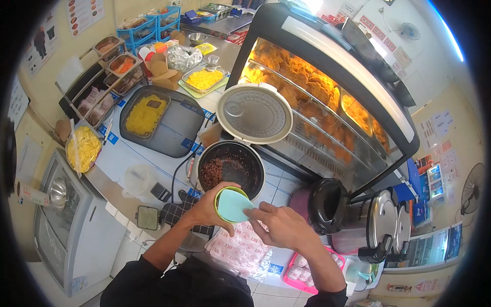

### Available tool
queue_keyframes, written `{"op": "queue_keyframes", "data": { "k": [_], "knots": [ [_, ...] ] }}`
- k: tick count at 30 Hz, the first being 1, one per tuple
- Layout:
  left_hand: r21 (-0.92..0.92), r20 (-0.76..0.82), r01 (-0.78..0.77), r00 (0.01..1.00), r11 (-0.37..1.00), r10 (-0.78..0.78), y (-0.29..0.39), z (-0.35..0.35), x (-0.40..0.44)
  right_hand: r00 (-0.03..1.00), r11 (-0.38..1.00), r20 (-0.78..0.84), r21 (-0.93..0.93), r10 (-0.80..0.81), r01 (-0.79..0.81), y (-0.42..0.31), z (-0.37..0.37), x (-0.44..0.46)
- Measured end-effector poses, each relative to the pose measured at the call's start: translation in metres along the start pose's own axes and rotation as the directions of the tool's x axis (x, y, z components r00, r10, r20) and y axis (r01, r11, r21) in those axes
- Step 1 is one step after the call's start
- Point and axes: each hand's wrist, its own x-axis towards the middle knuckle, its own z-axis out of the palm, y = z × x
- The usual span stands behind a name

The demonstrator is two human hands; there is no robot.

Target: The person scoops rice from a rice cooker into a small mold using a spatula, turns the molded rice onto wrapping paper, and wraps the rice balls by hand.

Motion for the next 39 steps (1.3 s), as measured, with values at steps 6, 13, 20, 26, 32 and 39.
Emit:
{"op": "queue_keyframes", "data": {
  "k": [6,13,20,26,32,39],
  "knots": [
    [0.224,-0.146,-0.054,0.985,0.973,0.088,0.01,0.014,0.003,0.996,0.995,0.018,0.05,0.082,-0.083,-0.003,-0.009,0.002],
    [0.417,-0.243,-0.182,0.922,0.89,0.303,-0.012,0.032,-0.004,0.988,0.97,0.091,0.199,0.126,-0.142,-0.001,-0.019,0.001],
    [0.526,-0.279,-0.235,0.86,0.817,0.427,-0.017,0.04,-0.004,0.984,0.932,0.07,0.317,0.164,-0.177,0.015,-0.011,-0.002],
    [0.546,-0.309,-0.237,0.834,0.803,0.457,-0.013,0.043,-0.002,0.973,0.848,0.062,0.479,0.223,-0.225,0.022,-0.007,-0.008],
    [0.578,-0.37,-0.221,0.787,0.785,0.494,-0.012,0.046,-0.002,0.955,0.688,0.093,0.674,0.283,-0.269,0.028,0.025,-0.015],
    [0.635,-0.466,-0.158,0.702,0.756,0.538,-0.025,0.06,0.004,0.86,0.001,0.189,0.977,0.475,-0.215,0.008,0.078,-0.023]
  ]
}}
